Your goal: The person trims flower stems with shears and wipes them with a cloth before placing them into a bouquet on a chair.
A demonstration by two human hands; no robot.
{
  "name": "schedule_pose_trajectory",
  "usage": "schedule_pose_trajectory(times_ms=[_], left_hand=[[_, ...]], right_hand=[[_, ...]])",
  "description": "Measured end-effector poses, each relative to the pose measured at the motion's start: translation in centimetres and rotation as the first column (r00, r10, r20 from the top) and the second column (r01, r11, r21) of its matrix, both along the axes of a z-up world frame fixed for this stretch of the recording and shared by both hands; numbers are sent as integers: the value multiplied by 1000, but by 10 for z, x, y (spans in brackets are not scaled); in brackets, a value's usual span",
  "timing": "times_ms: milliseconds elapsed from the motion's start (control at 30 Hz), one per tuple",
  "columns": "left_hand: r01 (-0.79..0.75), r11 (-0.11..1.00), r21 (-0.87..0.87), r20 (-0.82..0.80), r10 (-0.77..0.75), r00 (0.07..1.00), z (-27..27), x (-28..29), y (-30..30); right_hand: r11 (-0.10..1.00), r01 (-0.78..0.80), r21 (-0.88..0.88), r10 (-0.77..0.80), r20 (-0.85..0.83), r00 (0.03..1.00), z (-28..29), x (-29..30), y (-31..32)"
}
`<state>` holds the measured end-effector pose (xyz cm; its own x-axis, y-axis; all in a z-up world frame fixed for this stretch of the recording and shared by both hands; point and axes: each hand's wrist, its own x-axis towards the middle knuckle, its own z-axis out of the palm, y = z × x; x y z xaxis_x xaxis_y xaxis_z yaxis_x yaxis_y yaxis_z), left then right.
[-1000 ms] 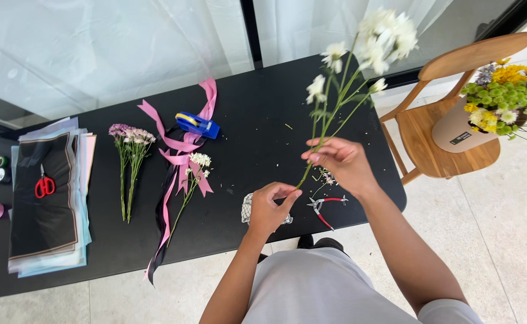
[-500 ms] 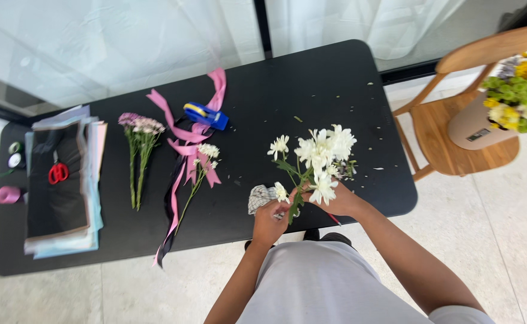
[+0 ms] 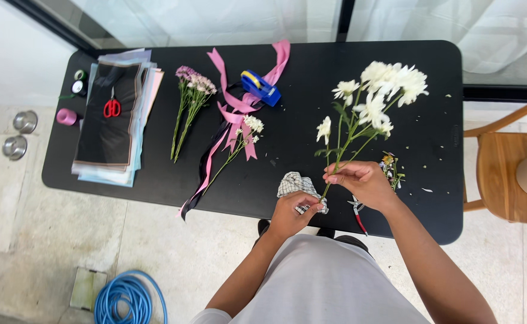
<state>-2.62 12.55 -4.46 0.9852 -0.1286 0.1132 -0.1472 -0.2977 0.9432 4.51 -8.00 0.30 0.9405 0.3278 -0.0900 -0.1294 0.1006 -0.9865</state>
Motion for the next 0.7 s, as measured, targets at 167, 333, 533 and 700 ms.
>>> schedule_pose_trajectory(times_ms=[167,333,533,700], left_hand=[[-91,996,10,11,91,996,11,-3,9],[-205,969,136,87,194,977,3,-7,29],[-396,905,156,15,398,917,-15,-29,66],[-470,870,147,-60,482,874,-23,-33,122]], right_hand=[[1000,-12,5,12,-31,999,-23,11,19],[1000,-26,6,27,-93,995,-51,13,55],[997,-71,31,75,-150,986,-88,12,120],[993,-115,18,117,-201,973,-111,12,182]])
